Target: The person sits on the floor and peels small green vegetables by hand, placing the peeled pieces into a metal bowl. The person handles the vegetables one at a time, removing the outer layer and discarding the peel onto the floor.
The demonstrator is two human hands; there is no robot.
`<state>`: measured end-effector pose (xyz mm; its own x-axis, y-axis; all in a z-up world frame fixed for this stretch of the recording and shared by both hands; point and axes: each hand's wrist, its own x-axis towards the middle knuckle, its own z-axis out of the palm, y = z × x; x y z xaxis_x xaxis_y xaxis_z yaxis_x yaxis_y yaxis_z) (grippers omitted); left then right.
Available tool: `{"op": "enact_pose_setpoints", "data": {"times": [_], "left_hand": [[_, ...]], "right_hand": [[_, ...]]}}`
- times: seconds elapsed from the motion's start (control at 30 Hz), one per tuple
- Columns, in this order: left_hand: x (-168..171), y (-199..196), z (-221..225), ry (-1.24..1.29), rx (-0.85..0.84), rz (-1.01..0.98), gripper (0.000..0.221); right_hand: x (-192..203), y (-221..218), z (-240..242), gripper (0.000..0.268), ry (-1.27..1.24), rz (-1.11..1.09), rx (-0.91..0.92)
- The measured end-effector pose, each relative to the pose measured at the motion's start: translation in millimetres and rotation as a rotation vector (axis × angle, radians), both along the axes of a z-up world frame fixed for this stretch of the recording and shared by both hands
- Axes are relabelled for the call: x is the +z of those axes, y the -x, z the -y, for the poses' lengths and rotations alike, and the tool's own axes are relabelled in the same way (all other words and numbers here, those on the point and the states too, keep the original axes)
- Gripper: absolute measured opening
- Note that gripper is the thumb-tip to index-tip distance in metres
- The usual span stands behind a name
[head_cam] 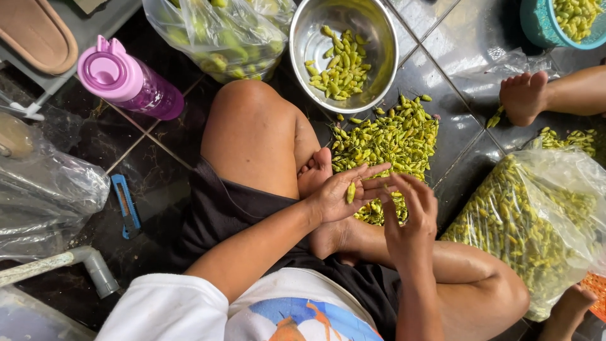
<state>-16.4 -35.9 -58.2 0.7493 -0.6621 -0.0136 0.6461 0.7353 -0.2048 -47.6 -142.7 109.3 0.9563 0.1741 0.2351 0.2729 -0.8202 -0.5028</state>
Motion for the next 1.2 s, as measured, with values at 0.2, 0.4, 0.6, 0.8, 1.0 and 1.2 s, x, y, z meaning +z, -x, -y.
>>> {"op": "enact_pose_setpoints", "data": {"times": [0.2, 0.4, 0.6, 0.8, 1.0, 1.2], "left_hand": [[46.0, -1.7, -13.1, -0.19, -0.035, 0.042, 0.061], [28.2, -3.7, -12.1, -0.277, -0.05, -0.088, 0.061], [17.1, -6.5, 0.1, -0.349, -0.016, -0.18, 0.065], [-27.2, -0.8, 10.3, -0.326, 0.12, 0.056, 0.078], [-59.3, -10.3, 29.2, -0.368, -0.02, 0.007, 0.07], [-63.2, -10.8, 26.2, -0.425, -0.022, 0.014, 0.068]], "right_hand": [[-18.5, 9.6, -30.5, 0.034, -0.146, -0.2, 0.065], [-36.3, 6.5, -33.8, 0.025, -0.092, -0.241, 0.056], [-19.7, -49.6, -2.1, 0.016, -0.096, -0.531, -0.045], [1.0, -127.8, 3.5, 0.024, -0.388, -0.136, -0.013], [-178.8, -167.9, 49.8, 0.019, 0.005, -0.402, -0.053], [-196.4, -158.9, 39.0, 0.015, 0.288, -0.364, 0.025]]}}
